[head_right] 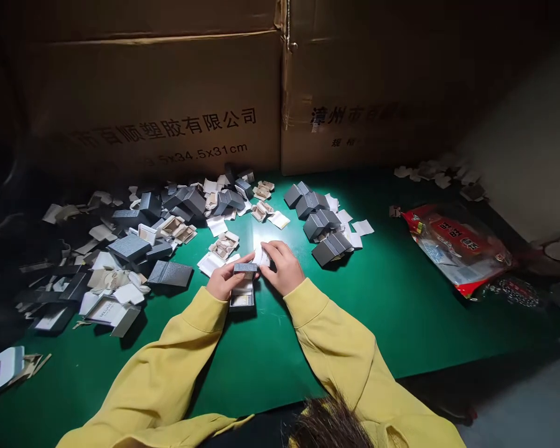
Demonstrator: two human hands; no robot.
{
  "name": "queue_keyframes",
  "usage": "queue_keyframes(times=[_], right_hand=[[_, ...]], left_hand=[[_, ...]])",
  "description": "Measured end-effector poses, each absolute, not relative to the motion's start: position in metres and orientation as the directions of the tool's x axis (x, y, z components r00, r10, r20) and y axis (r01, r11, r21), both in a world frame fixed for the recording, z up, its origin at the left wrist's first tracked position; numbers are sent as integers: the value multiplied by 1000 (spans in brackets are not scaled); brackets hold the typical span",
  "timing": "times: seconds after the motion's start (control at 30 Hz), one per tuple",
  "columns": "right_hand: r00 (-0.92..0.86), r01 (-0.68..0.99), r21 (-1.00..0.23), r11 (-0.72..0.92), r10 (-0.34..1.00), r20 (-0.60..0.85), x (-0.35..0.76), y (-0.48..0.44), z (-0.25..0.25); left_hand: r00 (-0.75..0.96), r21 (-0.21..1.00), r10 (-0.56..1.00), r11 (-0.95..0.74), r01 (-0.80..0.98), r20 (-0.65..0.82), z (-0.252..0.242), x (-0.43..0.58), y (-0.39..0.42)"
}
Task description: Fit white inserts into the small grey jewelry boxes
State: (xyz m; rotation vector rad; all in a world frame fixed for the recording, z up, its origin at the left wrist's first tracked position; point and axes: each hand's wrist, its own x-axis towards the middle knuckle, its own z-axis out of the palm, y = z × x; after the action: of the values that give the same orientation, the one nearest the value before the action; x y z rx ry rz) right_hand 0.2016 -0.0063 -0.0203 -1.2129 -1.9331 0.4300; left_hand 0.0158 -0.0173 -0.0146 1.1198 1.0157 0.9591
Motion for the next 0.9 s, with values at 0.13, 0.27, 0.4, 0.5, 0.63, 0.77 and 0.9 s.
queue_keyframes(times=[0.13, 0.27, 0.4, 0.5, 0.63, 0.77, 0.9], right_hand=[[-231, 601, -641, 478, 871, 433, 203, -6, -23], [-222, 609, -655, 449, 888, 402, 203, -6, -22], [-201, 610, -664, 433, 895, 398, 201, -6, -22], [-191, 626, -656, 422, 898, 395, 200, -6, -23], [-197, 691, -618, 375, 920, 338, 202, -6, -21], [-153, 713, -629, 311, 944, 294, 210, -2, -17], [-121, 678, -665, 313, 940, 319, 214, 2, -15]], left_hand=[[237, 981, 961, 168, -101, -141, -8, 18, -17], [258, 986, 959, 142, -84, -116, -6, 19, -16], [284, 992, 955, 107, -64, -84, -7, 19, -16], [299, 992, 950, 115, -58, -93, -7, 21, -17], [279, 997, 959, 66, -48, -50, -7, 26, -21], [103, 997, 994, -44, 68, 37, -6, 29, -27], [9, 935, 996, -89, 344, 91, -2, 26, -29]])
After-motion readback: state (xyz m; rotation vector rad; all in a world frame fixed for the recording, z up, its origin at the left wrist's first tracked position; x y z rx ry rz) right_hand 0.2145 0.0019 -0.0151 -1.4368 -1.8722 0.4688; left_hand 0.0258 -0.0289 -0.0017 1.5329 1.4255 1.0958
